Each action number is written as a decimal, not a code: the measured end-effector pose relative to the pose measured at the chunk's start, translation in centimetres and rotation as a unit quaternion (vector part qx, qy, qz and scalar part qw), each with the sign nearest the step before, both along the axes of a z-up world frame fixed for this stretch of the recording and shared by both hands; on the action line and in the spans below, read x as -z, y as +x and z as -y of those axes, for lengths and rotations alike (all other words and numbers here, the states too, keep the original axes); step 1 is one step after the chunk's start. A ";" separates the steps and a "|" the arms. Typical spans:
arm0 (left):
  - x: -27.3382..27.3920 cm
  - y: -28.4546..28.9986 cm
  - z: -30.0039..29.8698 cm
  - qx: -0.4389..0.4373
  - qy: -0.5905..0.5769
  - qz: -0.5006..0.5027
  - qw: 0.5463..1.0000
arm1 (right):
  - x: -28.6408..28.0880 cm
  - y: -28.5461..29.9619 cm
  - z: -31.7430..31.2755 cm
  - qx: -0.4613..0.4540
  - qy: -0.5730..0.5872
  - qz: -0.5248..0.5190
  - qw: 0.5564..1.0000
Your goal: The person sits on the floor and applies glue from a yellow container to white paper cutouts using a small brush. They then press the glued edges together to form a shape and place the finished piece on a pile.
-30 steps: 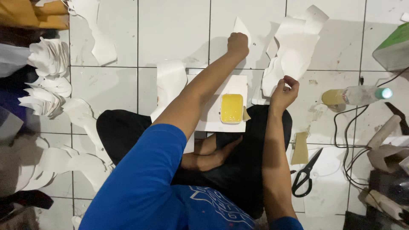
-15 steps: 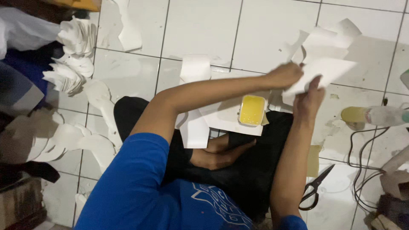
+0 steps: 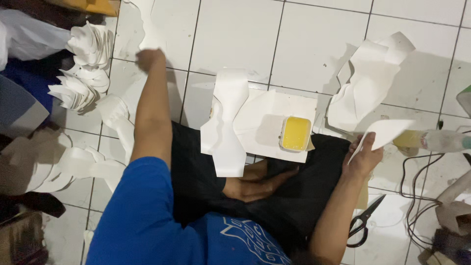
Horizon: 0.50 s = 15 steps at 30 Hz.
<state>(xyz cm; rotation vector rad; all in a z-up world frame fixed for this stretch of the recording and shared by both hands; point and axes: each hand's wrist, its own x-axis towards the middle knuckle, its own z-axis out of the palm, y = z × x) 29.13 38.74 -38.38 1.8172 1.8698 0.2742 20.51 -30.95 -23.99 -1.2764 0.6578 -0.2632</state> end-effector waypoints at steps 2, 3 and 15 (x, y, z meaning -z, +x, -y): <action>-0.7 -2.0 0.3 -0.073 -0.034 -0.092 0.993 | 0.1 0.1 -0.2 0.013 0.001 0.018 1.000; 0.3 -2.0 0.2 -0.038 0.025 -0.097 0.994 | 0.0 0.4 -0.3 0.013 0.000 0.013 1.000; -14.9 2.0 -1.3 -0.153 -0.308 0.762 0.548 | -0.5 -0.8 0.4 0.018 0.089 0.059 0.994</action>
